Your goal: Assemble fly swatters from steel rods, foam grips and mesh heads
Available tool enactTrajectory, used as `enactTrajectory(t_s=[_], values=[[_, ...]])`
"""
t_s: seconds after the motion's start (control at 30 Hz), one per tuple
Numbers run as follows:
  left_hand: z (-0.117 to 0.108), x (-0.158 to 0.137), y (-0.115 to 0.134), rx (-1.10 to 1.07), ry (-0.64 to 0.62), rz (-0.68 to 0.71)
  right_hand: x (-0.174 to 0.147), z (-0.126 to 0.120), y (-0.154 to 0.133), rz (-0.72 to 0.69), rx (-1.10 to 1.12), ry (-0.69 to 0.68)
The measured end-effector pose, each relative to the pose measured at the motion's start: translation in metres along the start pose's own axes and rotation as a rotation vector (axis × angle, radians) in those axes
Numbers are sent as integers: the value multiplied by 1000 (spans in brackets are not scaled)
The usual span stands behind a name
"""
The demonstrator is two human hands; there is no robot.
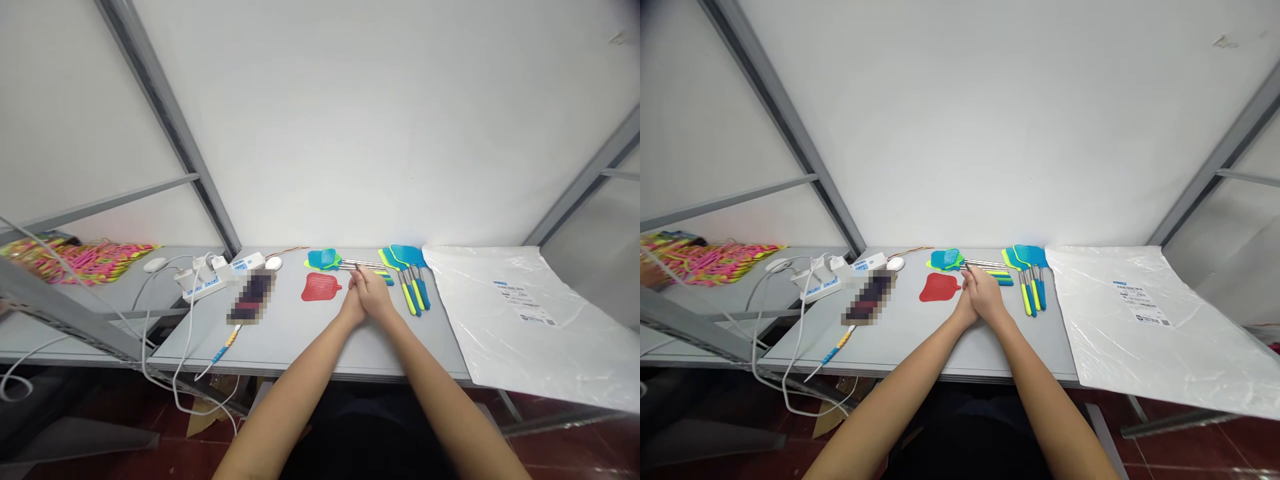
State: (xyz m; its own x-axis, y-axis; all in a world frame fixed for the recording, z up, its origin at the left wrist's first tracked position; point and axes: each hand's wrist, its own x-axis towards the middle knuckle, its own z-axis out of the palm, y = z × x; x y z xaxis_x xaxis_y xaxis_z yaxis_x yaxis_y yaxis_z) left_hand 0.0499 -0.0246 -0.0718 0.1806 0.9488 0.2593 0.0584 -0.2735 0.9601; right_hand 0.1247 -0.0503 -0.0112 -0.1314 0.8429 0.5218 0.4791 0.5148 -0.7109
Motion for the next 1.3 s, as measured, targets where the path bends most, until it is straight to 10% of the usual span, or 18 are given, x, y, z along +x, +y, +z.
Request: enactTrajectory(t_s=[0.47,0.97,1.3], values=[[-8,-5,19,-153,55,-36,-25,12,24,52,68,146],[-19,2,25,-483,358,-68,-41,14,23,228,-169,-102],[-27,10,27,-700,277,-148,-40,21,20,351,-371,-265]])
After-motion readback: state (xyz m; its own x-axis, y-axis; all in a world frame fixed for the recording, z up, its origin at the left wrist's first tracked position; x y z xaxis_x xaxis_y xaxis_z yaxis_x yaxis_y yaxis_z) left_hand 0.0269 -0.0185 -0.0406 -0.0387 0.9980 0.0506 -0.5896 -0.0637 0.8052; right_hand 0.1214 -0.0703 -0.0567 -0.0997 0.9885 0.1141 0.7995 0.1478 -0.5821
